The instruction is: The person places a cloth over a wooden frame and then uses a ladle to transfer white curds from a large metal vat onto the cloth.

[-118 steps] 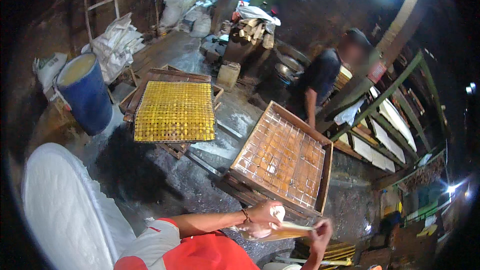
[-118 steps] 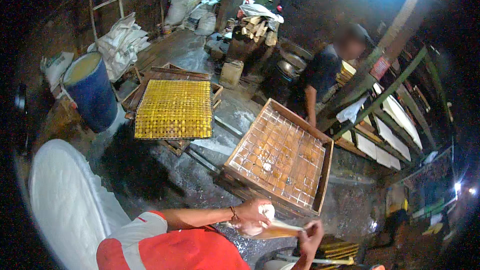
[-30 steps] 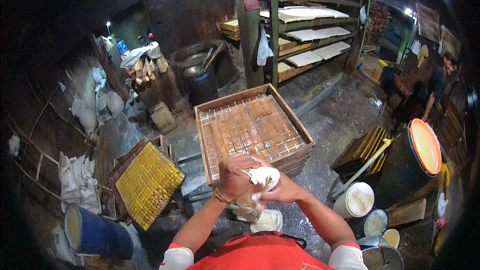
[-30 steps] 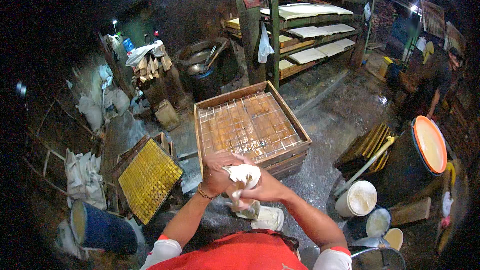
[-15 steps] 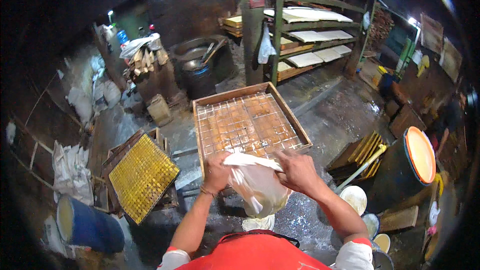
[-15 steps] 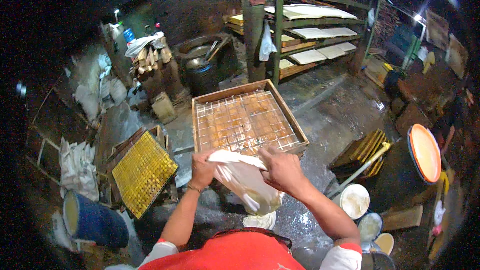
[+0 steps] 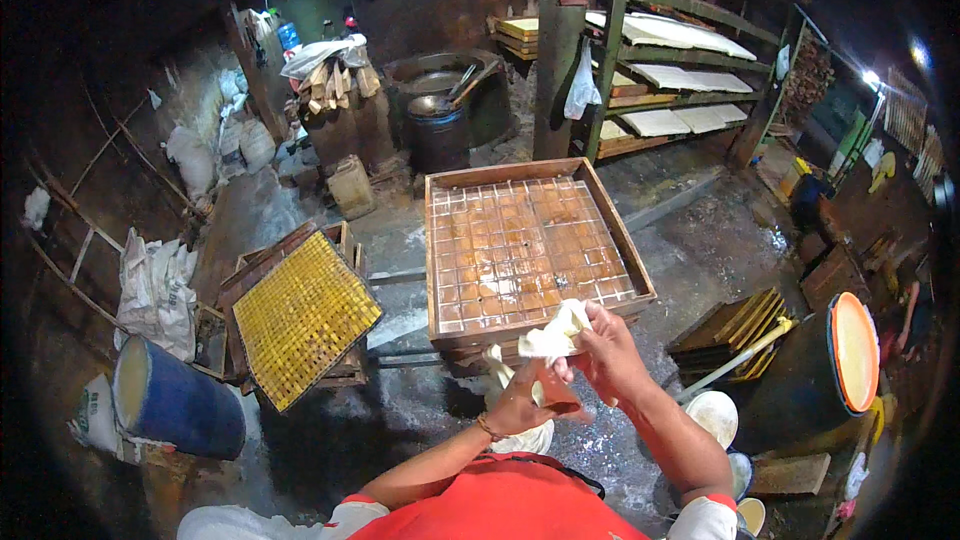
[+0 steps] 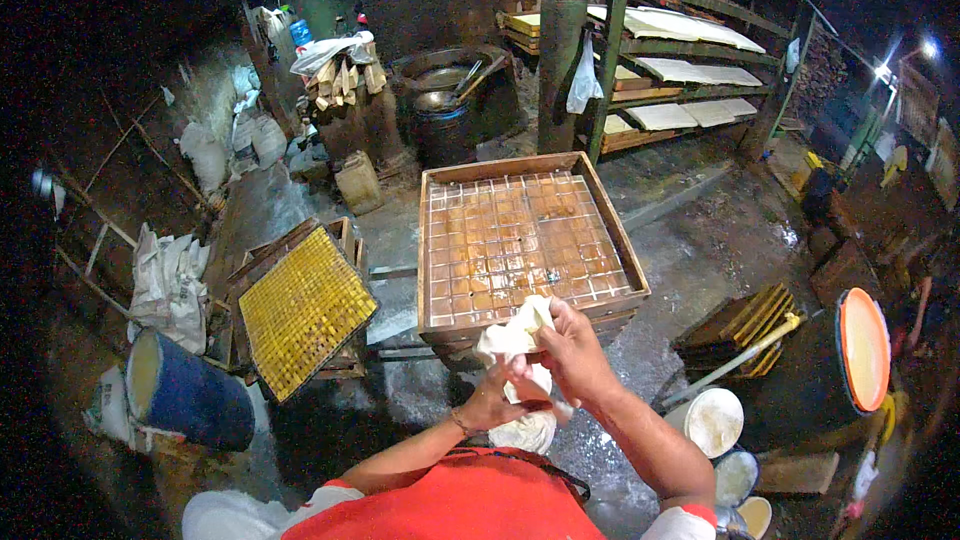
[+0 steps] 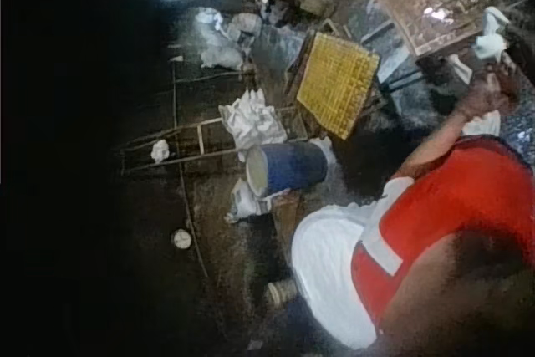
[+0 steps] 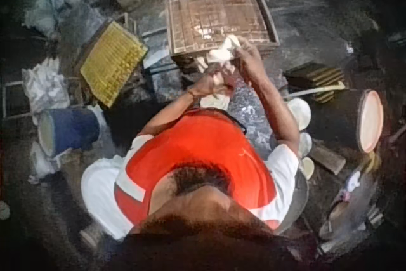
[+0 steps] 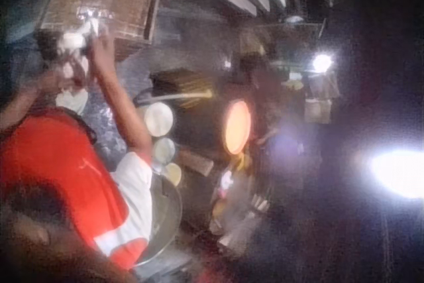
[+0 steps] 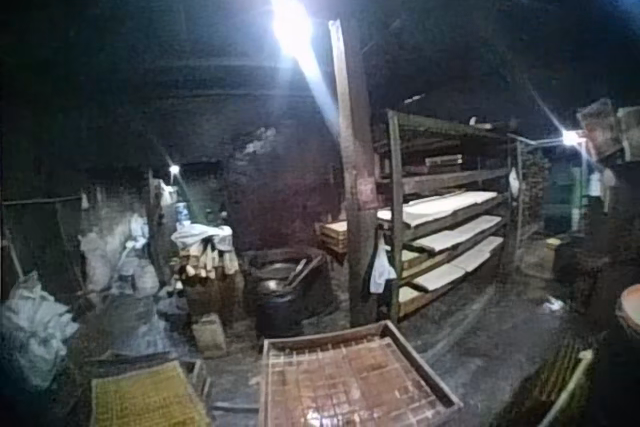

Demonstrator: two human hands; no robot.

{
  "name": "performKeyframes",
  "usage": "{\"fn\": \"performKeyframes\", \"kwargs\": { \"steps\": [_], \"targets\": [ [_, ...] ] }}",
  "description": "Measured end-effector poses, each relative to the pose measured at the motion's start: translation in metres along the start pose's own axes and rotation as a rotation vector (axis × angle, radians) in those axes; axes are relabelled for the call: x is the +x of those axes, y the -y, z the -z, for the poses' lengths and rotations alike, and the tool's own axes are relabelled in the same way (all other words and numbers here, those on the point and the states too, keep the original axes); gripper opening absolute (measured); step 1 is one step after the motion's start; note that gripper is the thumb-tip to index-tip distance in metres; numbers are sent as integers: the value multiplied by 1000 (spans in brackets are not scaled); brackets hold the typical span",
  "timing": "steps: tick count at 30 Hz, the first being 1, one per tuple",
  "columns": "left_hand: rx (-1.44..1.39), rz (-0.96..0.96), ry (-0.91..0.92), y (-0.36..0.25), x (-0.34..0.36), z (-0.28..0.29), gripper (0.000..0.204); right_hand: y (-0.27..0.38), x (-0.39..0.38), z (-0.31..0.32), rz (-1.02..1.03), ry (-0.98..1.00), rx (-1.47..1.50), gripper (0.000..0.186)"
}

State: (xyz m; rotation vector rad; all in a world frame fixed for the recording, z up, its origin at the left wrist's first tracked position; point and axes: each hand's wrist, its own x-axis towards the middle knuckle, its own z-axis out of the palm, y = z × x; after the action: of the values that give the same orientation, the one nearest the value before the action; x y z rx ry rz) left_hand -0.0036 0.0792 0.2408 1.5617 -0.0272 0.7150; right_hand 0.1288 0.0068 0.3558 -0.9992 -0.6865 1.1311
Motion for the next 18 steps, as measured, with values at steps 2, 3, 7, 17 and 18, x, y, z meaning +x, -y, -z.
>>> {"fn": "performKeyframes", "kwargs": {
  "steps": [2,3,7,17,18],
  "targets": [
    [124,61,-59,2,6,-6,68,12,-5,-12,68,-9,36,29],
    [349,26,-172,9,7,-7,55,20,-8,-16,107,-24,47,30],
    [1216,-281,-388,54,6,17,35,44,-10,-28,315,120,-287,33],
    [624,207,-347,185,-88,80,27,128,-48,-9,1200,-247,-983,15],
    [626,250,-354,174,-79,65,29,142,-55,-1,1254,-316,-1136,13]
  ]
}}
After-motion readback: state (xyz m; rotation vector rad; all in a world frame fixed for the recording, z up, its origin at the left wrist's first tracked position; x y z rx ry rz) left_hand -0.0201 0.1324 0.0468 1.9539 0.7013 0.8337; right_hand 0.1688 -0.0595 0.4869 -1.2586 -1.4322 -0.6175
